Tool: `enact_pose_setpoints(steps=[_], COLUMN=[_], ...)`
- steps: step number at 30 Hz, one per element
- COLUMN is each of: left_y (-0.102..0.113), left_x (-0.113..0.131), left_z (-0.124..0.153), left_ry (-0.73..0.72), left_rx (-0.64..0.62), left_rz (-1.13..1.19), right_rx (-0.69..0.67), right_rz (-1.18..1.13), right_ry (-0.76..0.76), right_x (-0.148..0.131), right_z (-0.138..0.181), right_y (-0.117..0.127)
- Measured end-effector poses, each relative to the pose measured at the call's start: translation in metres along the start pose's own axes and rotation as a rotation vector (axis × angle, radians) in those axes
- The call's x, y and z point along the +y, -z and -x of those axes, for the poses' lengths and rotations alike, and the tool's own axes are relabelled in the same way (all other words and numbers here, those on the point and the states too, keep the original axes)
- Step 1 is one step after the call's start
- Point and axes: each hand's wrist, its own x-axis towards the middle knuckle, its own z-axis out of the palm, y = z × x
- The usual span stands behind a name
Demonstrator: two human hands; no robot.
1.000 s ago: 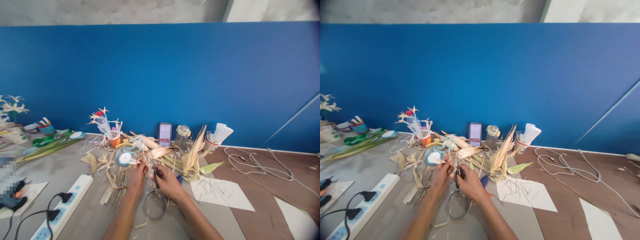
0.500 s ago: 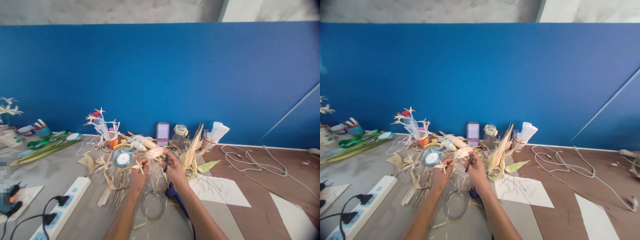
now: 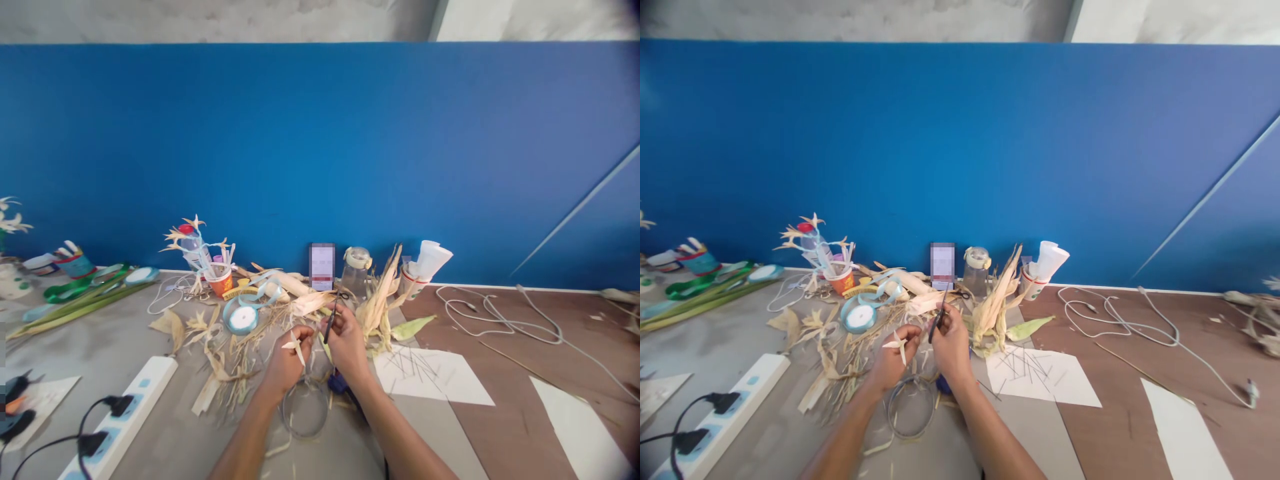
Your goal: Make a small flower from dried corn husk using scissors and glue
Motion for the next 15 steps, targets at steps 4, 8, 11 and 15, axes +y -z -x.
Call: enact_pose_setpoints(steps=[4,8,11,15], left_y=[0.0003,0.0019,0.0028,0.0018], left_x=[0.0005,0.0046,0.0047,-0.0005], left_z=[-0.0005,-0.0009,-0.0007,0.0], left_ry=[0.056,0.093,0.095,0.104], left_rx=[-0.053,-0.097,-0.11,-0.133], left_rz=[0.043,0.048,0.034,0.032], right_rx=[0.03,0.059,0.064,0.103], right_rz=[-0.025,-0.086,-0.143,-0.194], right_ry=[0.033,0.004,-0.031,-0.03], right_x=[0.0013,0.004,0.0049,-0.0037], right_z=[-0.0018,-0.0012,-0.0017,-0.0066], right_y=[-0.0004,-0.002,-0.0008,0.0076])
